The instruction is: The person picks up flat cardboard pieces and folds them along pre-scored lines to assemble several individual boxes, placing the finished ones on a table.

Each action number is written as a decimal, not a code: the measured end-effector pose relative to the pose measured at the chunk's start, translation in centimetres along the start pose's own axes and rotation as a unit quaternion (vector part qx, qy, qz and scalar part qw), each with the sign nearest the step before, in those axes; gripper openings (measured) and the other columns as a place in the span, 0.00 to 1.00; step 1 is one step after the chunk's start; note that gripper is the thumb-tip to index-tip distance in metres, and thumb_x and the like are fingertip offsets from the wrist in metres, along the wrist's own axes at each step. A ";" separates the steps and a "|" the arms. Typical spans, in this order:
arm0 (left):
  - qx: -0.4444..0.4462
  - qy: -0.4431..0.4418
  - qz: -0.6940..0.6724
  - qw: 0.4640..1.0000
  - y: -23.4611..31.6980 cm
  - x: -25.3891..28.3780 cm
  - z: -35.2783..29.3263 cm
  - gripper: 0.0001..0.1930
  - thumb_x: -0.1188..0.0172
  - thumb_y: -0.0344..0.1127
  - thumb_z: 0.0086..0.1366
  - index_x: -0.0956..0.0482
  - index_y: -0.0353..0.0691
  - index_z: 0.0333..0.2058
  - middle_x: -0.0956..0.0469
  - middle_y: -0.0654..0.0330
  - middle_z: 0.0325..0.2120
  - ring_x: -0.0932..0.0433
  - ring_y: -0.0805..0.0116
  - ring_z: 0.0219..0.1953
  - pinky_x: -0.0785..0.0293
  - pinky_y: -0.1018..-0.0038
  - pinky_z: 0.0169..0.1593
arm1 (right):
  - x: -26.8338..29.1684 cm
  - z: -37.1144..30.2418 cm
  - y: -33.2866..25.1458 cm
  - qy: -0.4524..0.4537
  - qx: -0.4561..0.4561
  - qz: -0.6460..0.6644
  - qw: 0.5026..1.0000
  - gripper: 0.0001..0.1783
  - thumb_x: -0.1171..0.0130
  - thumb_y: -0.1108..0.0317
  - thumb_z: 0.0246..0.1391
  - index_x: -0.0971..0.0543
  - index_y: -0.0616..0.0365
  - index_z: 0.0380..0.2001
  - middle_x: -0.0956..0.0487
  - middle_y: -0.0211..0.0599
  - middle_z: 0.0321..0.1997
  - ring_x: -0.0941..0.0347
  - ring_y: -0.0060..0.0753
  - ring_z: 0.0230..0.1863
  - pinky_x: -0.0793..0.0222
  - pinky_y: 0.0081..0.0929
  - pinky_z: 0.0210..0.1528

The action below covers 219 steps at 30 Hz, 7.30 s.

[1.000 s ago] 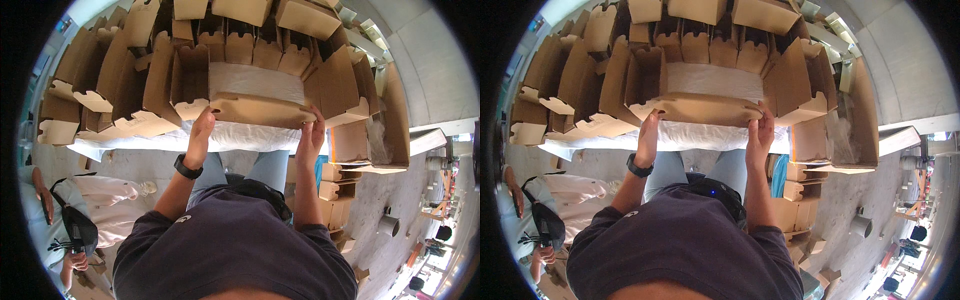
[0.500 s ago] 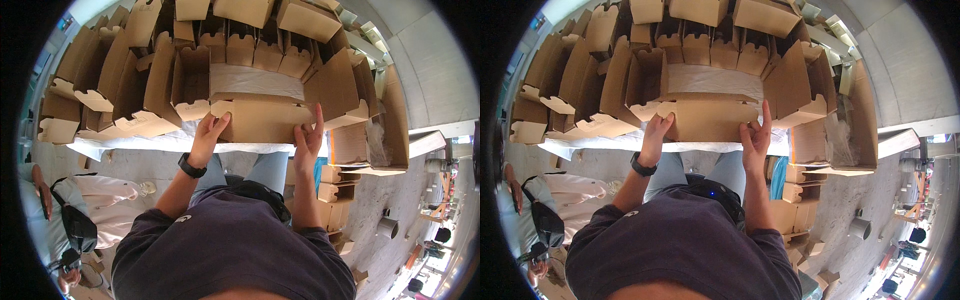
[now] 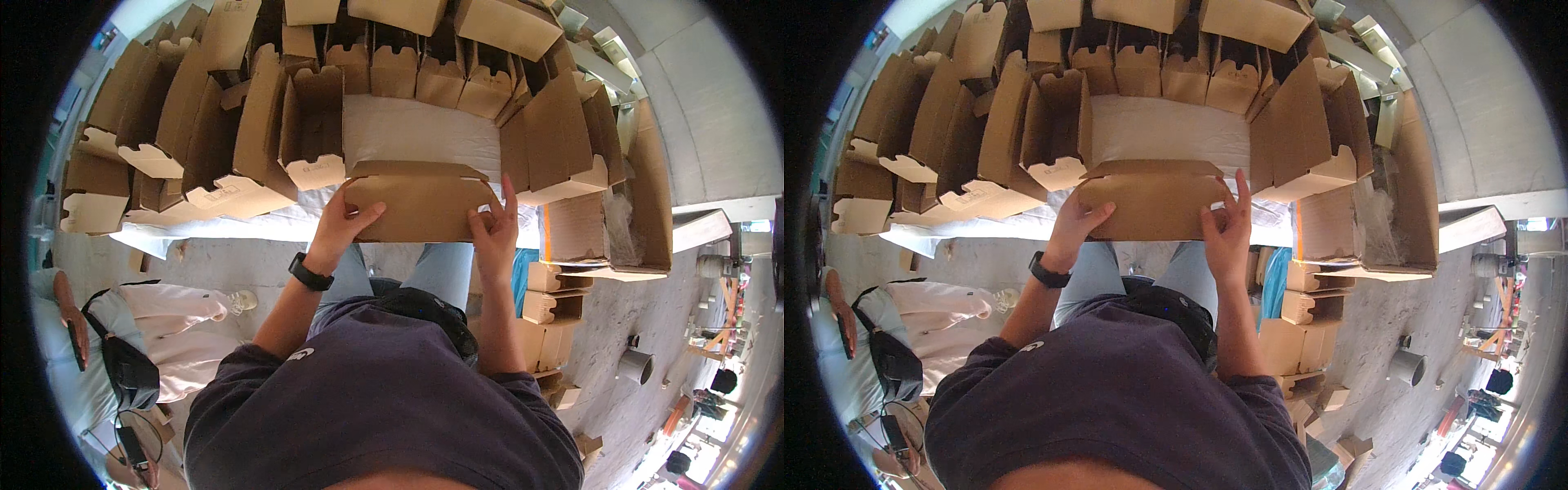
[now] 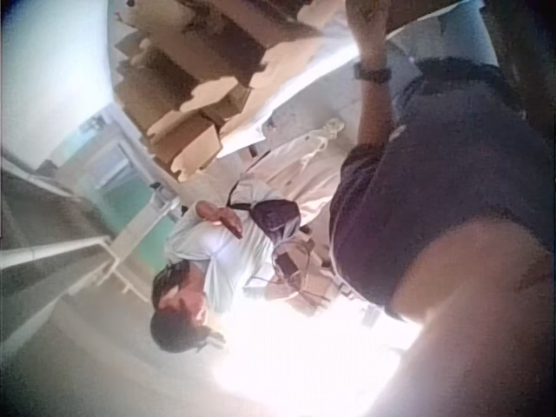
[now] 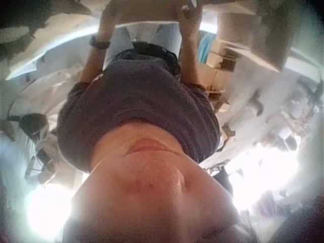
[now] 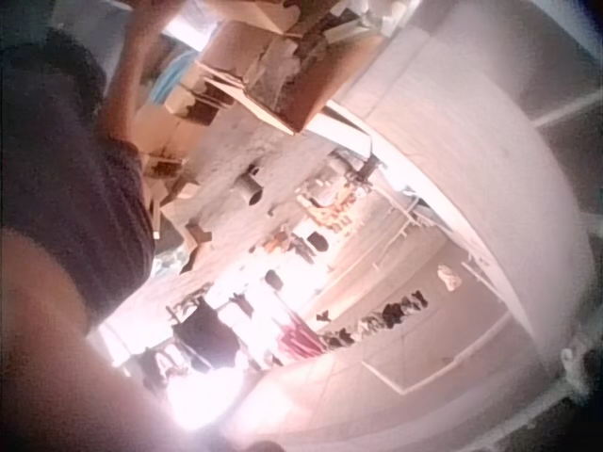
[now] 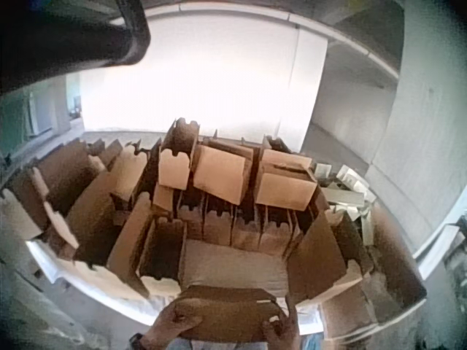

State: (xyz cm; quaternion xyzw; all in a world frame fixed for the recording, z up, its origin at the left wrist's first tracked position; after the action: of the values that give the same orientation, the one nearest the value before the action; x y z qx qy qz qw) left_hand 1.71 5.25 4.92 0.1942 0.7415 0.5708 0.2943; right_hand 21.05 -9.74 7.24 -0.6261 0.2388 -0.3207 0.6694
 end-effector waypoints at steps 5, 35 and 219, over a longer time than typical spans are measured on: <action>0.048 0.030 0.009 0.998 -0.6 -0.5 -0.3 0.30 0.34 0.34 0.56 0.37 0.34 0.55 0.26 0.57 0.46 0.26 0.70 0.47 0.29 0.75 0.49 | -0.2 -0.4 -0.4 -0.012 -0.031 -0.014 0.999 0.40 0.47 0.82 0.52 0.50 0.52 0.65 0.31 0.49 0.58 0.33 0.14 0.27 0.34 0.12 0.27; 0.057 -0.090 -0.227 0.968 -6.6 1.4 0.3 0.43 0.38 0.40 0.60 0.58 0.47 0.66 0.40 0.57 0.57 0.32 0.61 0.53 0.35 0.68 0.57 | 1.6 -2.4 2.4 -0.054 0.037 0.180 0.981 0.37 0.55 0.51 0.61 0.52 0.57 0.65 0.46 0.38 0.67 0.52 0.35 0.67 0.59 0.35 0.67; -0.191 -0.075 0.012 0.979 1.1 -0.6 5.1 0.11 0.48 0.22 0.55 0.23 0.42 0.36 0.37 0.59 0.58 0.37 0.64 0.59 0.44 0.71 0.60 | 0.7 3.4 -4.3 -0.032 0.098 -0.158 0.982 0.18 0.55 0.88 0.44 0.19 0.63 0.33 0.33 0.49 0.61 0.25 0.35 0.48 0.30 0.22 0.42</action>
State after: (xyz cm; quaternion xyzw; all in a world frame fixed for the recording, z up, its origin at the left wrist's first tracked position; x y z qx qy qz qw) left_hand 5.47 8.86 5.19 0.1852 0.5926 0.6890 0.3739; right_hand 23.43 -8.01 11.86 -0.5974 0.0828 -0.4244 0.6754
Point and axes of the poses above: each hand's wrist, its own z-axis towards the middle knuckle, its own x-axis out of the back of the hand, y = z × x, the point moved 4 cm from there along z, towards the middle knuckle
